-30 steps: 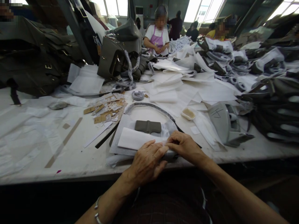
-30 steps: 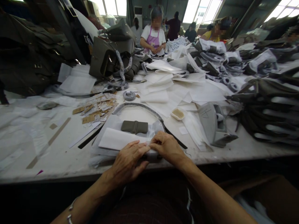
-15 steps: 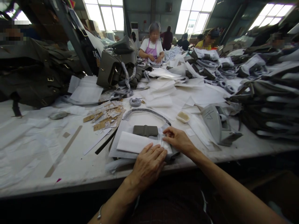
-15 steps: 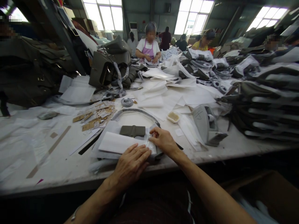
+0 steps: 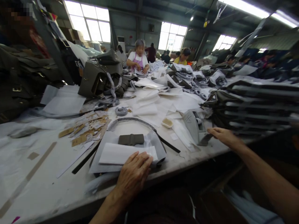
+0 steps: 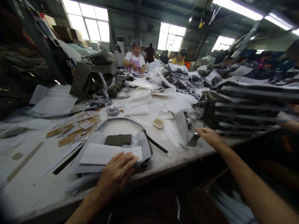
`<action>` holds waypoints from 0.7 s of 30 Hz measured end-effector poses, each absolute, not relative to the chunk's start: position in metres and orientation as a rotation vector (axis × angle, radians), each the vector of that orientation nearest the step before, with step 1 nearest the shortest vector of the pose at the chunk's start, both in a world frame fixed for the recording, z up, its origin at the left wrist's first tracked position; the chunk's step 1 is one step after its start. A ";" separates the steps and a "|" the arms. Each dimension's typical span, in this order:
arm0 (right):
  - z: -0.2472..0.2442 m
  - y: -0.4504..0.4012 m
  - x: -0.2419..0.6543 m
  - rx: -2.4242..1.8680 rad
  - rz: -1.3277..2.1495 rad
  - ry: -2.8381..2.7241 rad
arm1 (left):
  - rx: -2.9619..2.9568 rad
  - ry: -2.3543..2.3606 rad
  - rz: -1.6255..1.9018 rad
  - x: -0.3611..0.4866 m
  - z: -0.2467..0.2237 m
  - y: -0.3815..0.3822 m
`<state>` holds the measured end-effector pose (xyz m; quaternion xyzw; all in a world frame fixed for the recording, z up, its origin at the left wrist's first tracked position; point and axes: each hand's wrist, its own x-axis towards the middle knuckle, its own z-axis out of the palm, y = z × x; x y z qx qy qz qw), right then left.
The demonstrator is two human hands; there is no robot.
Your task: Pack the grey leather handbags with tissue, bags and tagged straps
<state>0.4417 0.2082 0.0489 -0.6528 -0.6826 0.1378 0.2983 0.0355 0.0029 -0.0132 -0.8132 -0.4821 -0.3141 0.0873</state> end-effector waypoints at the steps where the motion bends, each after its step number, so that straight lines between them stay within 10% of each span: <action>1: 0.044 0.213 0.443 -1.781 0.532 -1.750 | -2.420 -1.413 -0.948 0.035 -0.013 0.004; 21: 0.047 0.225 0.431 -1.688 0.919 -1.131 | -2.480 -1.442 -0.801 0.029 -0.015 0.004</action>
